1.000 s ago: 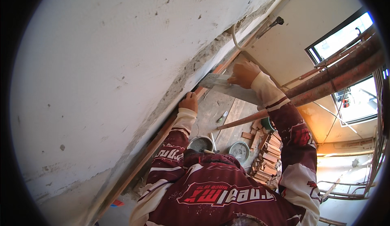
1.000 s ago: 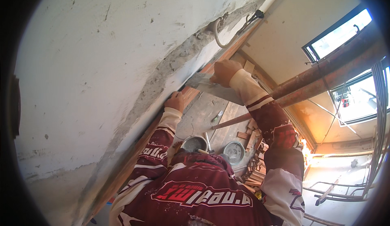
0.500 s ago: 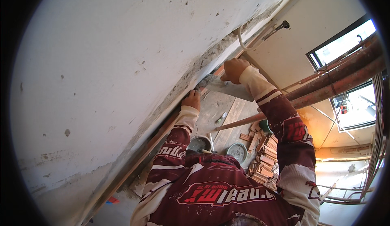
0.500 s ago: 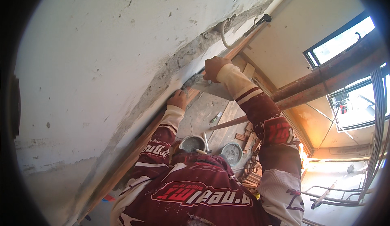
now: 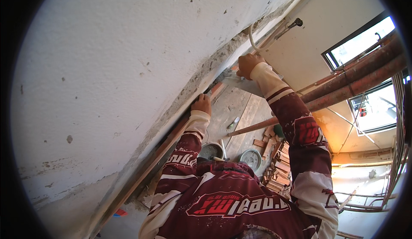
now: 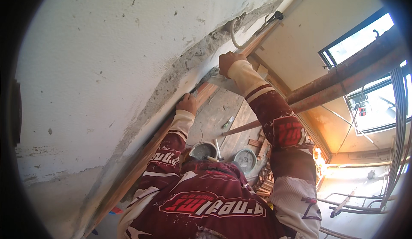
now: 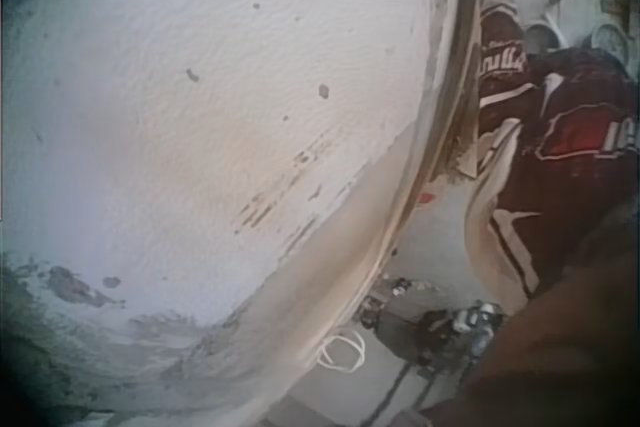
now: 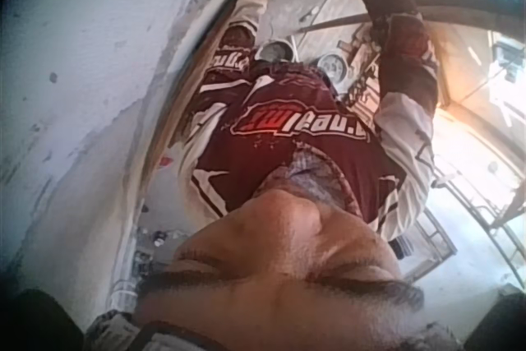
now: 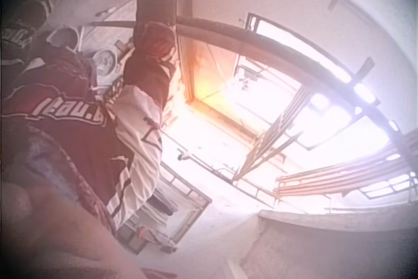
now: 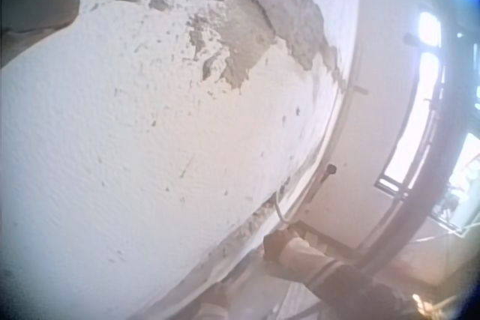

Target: The person applies cement to the back of a terracotta tile using a trowel, then places and presses the tile onto a partially tiled wall. They repeat this process, adjusting tiles and applying cement to ensure proper alignment and adhesion.

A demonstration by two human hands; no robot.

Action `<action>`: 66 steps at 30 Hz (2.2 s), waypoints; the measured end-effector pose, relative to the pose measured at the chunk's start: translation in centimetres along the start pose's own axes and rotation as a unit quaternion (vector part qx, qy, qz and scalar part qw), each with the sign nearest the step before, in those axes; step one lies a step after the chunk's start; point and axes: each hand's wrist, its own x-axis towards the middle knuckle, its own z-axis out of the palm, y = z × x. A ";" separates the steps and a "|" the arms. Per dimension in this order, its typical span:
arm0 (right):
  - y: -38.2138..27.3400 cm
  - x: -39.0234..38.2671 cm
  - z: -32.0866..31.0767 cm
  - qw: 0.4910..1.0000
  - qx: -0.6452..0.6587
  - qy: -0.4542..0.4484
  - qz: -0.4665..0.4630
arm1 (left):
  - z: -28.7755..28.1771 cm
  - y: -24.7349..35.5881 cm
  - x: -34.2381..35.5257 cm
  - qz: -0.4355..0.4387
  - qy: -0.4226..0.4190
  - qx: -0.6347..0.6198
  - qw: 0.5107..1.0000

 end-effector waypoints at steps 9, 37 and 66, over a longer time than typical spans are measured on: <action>-0.7 0.0 -1.6 0.999 -0.018 -0.027 0.017 | -0.3 -0.2 0.0 -0.006 -0.012 0.011 1.000; -1.4 -9.0 15.2 0.925 0.277 0.208 0.157 | 0.9 -0.7 -0.1 0.014 0.023 0.009 1.000; -8.8 -15.0 18.8 0.913 0.327 0.234 0.072 | 0.4 -0.2 0.0 -0.006 0.031 0.001 1.000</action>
